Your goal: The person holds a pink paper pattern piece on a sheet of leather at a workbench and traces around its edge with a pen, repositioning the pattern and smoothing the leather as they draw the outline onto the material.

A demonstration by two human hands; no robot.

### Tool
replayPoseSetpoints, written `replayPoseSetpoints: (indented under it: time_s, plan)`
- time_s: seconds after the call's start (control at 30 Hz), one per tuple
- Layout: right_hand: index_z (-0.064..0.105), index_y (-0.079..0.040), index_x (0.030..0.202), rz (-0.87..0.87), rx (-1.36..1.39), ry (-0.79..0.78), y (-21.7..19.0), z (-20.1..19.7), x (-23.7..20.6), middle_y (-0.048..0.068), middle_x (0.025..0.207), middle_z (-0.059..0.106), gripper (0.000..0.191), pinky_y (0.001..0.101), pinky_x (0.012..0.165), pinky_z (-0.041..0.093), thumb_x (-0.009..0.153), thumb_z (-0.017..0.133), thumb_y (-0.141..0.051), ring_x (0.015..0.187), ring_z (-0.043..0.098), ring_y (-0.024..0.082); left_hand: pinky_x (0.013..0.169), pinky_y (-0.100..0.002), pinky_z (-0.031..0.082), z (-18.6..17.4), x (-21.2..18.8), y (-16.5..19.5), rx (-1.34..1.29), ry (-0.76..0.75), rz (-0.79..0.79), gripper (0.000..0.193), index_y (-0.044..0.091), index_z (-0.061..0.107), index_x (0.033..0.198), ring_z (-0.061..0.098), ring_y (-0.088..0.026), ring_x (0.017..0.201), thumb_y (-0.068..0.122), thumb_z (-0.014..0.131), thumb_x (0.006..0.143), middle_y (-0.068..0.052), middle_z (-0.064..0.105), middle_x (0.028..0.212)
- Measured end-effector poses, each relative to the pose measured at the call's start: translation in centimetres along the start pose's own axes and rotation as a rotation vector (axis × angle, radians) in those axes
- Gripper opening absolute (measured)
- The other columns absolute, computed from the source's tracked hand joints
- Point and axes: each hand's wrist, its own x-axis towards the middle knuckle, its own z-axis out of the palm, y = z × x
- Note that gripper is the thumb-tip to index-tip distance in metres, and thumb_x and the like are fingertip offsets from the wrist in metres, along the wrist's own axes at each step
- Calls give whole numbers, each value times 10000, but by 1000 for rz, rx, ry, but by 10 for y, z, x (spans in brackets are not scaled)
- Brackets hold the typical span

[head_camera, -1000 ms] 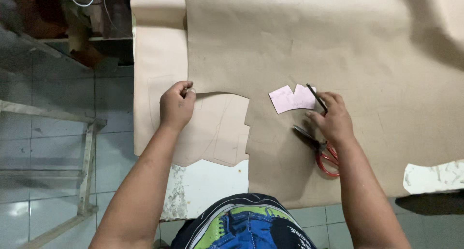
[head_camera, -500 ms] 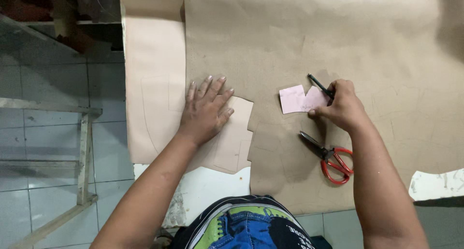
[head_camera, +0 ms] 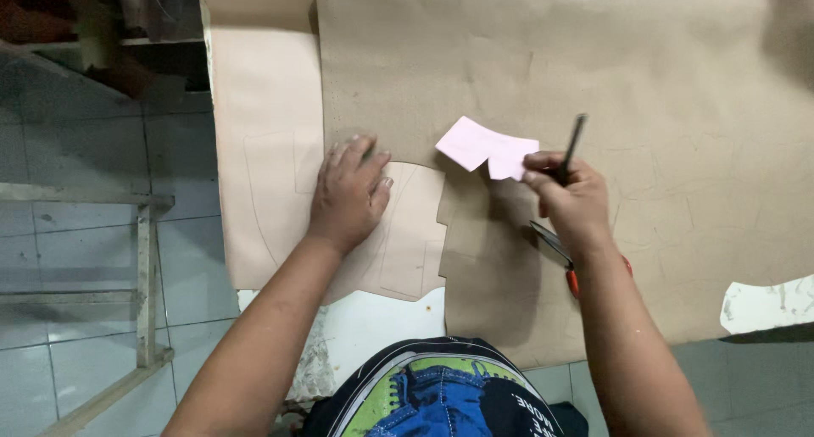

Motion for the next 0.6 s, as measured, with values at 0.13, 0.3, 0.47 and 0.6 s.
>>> replayPoseSetpoints:
  time_s: [0.13, 0.3, 0.47, 0.6]
  plan:
    - [596, -68, 1186, 30, -238, -55, -6, 37, -5, 37, 1014, 658, 399, 286, 668, 538, 820, 753, -47, 836, 631, 99, 993, -463, 424, 3, -18, 23, 8, 28, -91, 343, 92, 703, 1207, 548, -290, 1159, 214, 716, 887, -69, 594, 1222]
    - [637, -70, 1180, -23, -429, -146, -11, 54, -2, 26, 967, 703, 378, 281, 767, 553, 849, 815, -108, 855, 658, 124, 945, -454, 427, 6, -29, 34, -28, 83, -98, 416, 56, 716, 1222, 529, -294, 1102, 243, 747, 851, -78, 575, 1138]
    - [676, -69, 1201, -228, -579, -112, -11, 61, -6, 92, 1135, 653, 444, 323, 848, 559, 801, 858, -138, 965, 670, 205, 956, -445, 435, 5, -26, 29, -111, 92, -190, 329, 125, 766, 1148, 543, -270, 1110, 219, 753, 832, -30, 597, 1120]
    - [636, -61, 1279, -141, -687, -79, -16, 58, -5, 110, 1346, 491, 625, 360, 891, 539, 723, 902, -168, 1070, 614, 243, 986, -435, 443, 3, -28, 29, -125, 91, -176, 337, 126, 751, 1171, 542, -264, 1126, 232, 755, 851, -24, 591, 1145]
